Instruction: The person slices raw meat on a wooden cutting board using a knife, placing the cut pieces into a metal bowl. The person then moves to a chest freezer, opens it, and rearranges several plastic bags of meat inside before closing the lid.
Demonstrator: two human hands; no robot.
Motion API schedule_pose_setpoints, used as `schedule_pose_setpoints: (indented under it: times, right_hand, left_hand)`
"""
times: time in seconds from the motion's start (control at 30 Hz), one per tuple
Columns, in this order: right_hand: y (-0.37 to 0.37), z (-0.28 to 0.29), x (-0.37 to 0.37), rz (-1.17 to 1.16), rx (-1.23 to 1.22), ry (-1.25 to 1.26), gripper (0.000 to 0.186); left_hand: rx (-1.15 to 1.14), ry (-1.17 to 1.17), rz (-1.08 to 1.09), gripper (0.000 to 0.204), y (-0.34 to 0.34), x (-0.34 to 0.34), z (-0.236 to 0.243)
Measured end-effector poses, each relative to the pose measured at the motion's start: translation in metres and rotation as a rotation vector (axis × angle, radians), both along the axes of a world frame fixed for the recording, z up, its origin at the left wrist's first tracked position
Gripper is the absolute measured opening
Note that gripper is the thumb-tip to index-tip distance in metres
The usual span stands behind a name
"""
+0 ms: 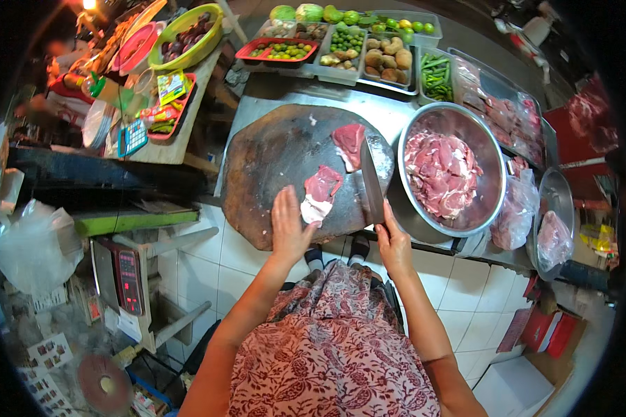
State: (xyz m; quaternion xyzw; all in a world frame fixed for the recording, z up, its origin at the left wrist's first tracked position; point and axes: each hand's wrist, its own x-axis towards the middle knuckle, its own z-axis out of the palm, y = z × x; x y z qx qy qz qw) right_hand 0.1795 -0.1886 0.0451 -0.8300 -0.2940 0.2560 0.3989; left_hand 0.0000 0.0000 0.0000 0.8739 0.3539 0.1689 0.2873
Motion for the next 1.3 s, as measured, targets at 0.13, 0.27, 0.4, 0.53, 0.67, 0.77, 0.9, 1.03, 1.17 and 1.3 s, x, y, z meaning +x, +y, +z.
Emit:
schedule_pose_setpoints:
  times: [0.13,0.27,0.4,0.53,0.67,0.77,0.9,1.03,1.17,1.3]
  right_hand:
    - [-0.029,-0.004,0.004,-0.015,0.135,-0.231,0.06]
    - [-0.059,-0.003,-0.008,-0.02,0.087,-0.097,0.057]
    - [-0.085,-0.006,-0.019,-0.109,0.112,-0.101,0.057]
    - [-0.112,-0.009,-0.02,-0.269,0.025,0.034,0.059]
    - [-0.137,-0.007,-0.01,-0.474,0.073,0.223,0.063]
    - [-0.149,-0.004,0.007,-0.632,0.042,0.283,0.063]
    - [-0.155,0.001,0.027,-0.643,0.134,0.171,0.064]
    - [-0.146,-0.002,0.036,-0.544,-0.022,0.15,0.062]
    - [-0.119,-0.011,0.036,-0.329,0.135,0.083,0.064]
    - [-0.095,-0.01,0.03,-0.222,0.122,0.175,0.064]
  left_hand:
    - [0.261,0.223,-0.046,0.089,-0.01,0.057,-0.028]
    - [0.271,0.271,-0.042,0.076,0.012,0.08,-0.033]
    - [-0.414,-0.266,0.197,0.067,0.024,0.116,0.001]
    - [-0.415,-0.456,0.01,0.058,-0.008,0.176,0.054]
    - [-0.363,-0.388,-0.489,0.052,-0.067,0.244,0.093]
    - [-0.218,-0.473,-0.522,0.032,-0.088,0.25,0.102]
    - [-0.901,-0.446,-0.33,0.018,-0.076,0.216,0.071]
    - [-1.087,-0.236,-0.069,0.018,-0.046,0.167,0.042]
    - [-1.557,-0.673,-0.027,0.023,-0.025,0.142,0.053]
    - [-1.885,-1.074,-0.102,0.031,-0.023,0.135,0.093]
